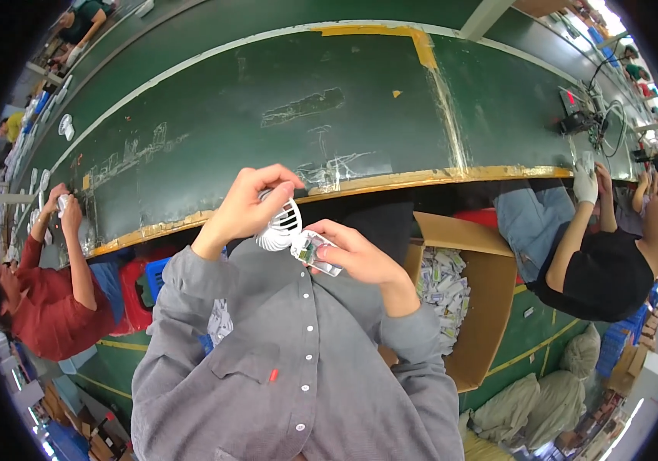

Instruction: The person assembles small portable hand fans by hand, combining fan blades, circuit boards, and other plastic parts into hand fan casings on a factory production line.

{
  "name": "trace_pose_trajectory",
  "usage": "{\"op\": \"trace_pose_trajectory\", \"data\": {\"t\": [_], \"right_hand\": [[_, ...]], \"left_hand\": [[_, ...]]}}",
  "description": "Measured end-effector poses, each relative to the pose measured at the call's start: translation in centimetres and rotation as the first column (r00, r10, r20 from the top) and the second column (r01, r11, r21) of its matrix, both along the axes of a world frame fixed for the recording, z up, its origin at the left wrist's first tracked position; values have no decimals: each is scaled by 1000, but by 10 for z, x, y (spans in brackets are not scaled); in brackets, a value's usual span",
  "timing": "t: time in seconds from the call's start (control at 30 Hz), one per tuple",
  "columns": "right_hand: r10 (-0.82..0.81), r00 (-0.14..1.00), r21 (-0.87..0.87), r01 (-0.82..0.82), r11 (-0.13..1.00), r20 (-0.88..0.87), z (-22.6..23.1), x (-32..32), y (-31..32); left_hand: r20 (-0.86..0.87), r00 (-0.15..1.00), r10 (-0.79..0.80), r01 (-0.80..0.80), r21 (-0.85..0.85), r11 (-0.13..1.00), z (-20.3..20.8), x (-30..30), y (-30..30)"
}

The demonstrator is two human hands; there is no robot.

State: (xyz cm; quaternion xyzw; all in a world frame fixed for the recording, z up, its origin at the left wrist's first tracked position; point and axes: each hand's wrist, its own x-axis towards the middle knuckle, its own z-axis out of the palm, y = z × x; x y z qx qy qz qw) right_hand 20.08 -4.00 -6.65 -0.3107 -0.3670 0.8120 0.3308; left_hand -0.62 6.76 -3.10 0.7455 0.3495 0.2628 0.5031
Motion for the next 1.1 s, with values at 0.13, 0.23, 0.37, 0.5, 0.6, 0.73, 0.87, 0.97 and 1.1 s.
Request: {"op": "trace_pose_trajectory", "data": {"t": [0.13, 0.23, 0.37, 0.5, 0.6, 0.73, 0.87, 0.97, 1.1], "right_hand": [[-85, 974, 2, 86, 996, 208, -15, 7, -7], [-312, 941, -109, 326, 939, 134, -28, 11, -15], [-555, 832, -209, 541, 815, -11, -30, 11, -20], [-650, 626, -418, 500, 759, -431, -34, 21, -29], [-580, 593, -360, 457, 814, -558, -26, 22, -35], [-552, 636, -304, 464, 832, -539, -12, 14, -31], [-618, 641, -282, 555, 783, -455, -8, 14, -35], [-638, 627, -255, 594, 763, -447, -9, 23, -42], [-624, 667, -237, 582, 778, -408, -5, 26, -45]], "left_hand": [[-77, 996, 35, 6, 478, 878, 2, -2, -8], [-35, 996, 86, -34, 718, 695, 14, -1, -11], [77, 989, 125, -132, 838, 529, 7, -3, -17], [62, 982, 180, -167, 740, 652, -6, -5, -25], [-23, 973, 229, -170, 600, 782, -14, 0, -37], [142, 990, -26, -53, 523, 851, -6, 26, -55], [231, 961, -150, 65, 340, 938, -13, 54, -64], [273, 950, -152, 87, 236, 968, -8, 60, -64], [227, 960, -166, 102, 269, 958, -11, 49, -60]]}}
